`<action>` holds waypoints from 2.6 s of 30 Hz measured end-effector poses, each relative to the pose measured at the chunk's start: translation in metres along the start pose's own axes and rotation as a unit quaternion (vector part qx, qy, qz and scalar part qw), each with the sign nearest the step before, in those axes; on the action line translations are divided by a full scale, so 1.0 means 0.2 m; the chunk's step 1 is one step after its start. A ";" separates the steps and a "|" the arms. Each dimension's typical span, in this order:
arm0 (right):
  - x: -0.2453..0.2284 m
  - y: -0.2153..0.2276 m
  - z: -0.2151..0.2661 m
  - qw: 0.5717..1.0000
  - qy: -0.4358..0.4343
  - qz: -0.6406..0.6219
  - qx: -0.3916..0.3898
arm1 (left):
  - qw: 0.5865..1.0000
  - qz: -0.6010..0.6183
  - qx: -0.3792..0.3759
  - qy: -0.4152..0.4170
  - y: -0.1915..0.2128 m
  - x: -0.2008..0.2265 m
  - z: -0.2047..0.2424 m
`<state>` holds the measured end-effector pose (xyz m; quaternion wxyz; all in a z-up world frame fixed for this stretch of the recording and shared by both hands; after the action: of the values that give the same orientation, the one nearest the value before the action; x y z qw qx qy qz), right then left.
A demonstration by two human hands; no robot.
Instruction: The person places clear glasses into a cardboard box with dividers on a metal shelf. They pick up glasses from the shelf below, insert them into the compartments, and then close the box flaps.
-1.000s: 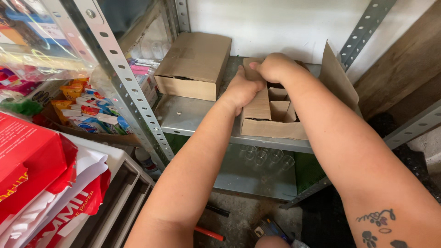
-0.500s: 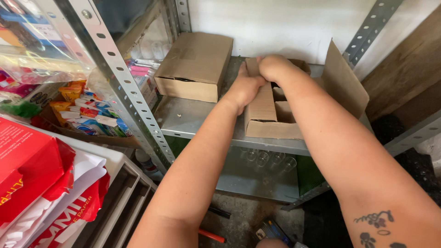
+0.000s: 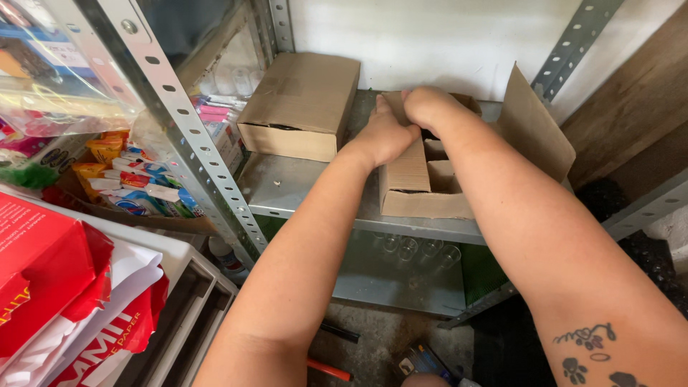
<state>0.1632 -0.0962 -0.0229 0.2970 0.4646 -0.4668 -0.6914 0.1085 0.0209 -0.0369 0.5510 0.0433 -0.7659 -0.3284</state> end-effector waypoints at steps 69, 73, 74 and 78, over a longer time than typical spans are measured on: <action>0.60 -0.15 1.17 0.895 0.327 -0.032 0.302 | 0.856 -0.512 -0.021 -0.074 -0.41 0.21 0.87; 0.61 -0.19 1.15 0.895 0.324 -0.038 0.305 | 0.830 -0.549 -0.028 -0.088 -0.42 0.16 0.88; 0.62 -0.19 1.14 0.893 0.326 -0.036 0.310 | 0.826 -0.557 -0.020 -0.086 -0.42 0.15 0.87; 0.62 -0.20 1.13 0.905 0.296 -0.042 0.302 | 0.791 -0.601 0.032 -0.107 -0.44 0.09 0.86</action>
<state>-0.0921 -0.1024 -0.0754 0.2379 0.7346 -0.5239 -0.3596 -0.0738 0.0219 -0.1017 0.1550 0.4774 -0.6497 -0.5709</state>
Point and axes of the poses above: each hand's wrist, its own z-axis away from the middle knuckle, its own y-axis out of the back of the hand, x = y × z, the point moved 4 cm from there along -z, towards the middle knuckle, and after that the axes turned 13 degrees about -y, right-handed, at the moved point
